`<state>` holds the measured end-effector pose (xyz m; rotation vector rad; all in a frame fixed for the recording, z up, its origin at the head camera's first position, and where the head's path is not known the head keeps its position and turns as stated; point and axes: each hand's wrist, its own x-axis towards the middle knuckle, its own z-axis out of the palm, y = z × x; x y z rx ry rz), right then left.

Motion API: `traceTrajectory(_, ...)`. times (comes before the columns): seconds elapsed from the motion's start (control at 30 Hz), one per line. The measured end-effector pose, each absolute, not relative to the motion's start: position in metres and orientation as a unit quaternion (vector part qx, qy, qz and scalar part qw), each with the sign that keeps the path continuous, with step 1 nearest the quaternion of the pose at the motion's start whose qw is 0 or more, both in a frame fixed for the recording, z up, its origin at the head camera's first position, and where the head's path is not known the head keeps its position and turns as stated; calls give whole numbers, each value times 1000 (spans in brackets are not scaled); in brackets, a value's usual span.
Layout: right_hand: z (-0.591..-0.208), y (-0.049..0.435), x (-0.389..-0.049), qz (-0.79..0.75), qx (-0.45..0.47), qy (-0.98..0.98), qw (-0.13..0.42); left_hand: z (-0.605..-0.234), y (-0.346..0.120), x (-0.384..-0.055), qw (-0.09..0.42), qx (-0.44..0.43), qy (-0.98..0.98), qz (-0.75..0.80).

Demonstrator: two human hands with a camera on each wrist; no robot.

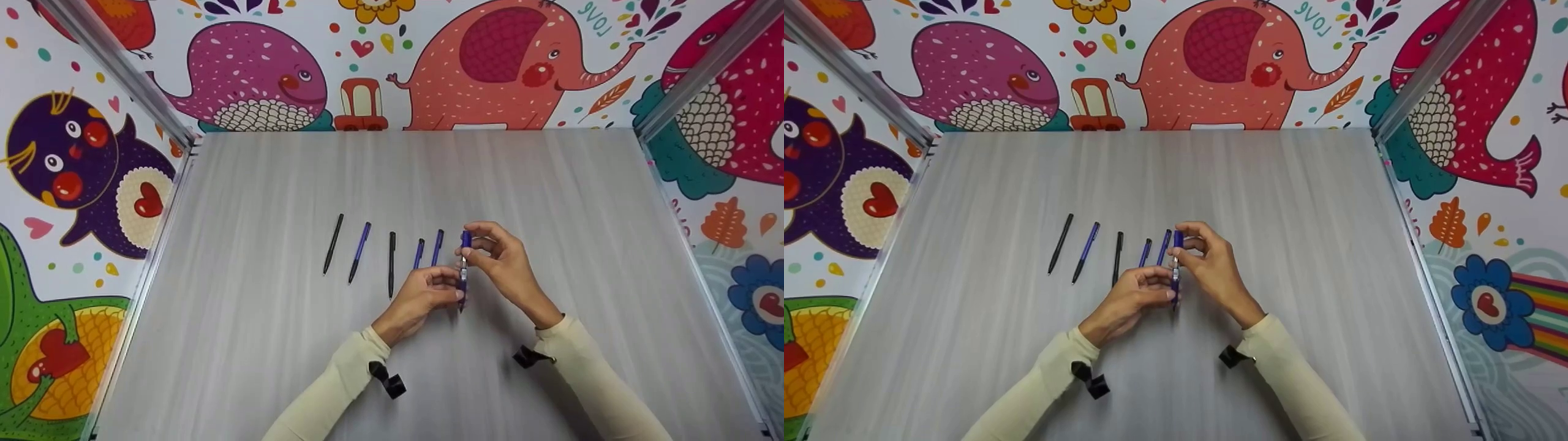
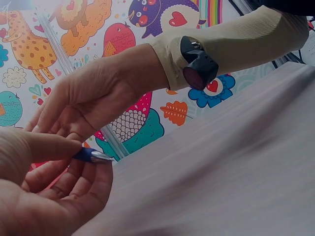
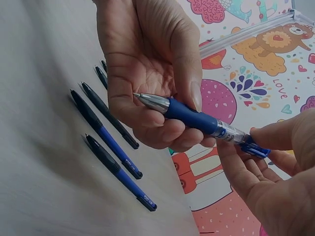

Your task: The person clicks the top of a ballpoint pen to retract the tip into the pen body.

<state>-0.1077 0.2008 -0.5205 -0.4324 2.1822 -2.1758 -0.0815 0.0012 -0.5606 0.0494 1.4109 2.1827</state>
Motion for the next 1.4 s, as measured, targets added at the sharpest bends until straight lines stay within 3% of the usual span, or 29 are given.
traceTrajectory(1.03, -521, 201, -110, -697, -134, 704, 2, -558, -3, -85, 253, 32, 551, 794)
traceTrajectory(1.4, -523, 210, -109, -682, -113, 720, -56, -562, -11, -85, 269, 43, 547, 792)
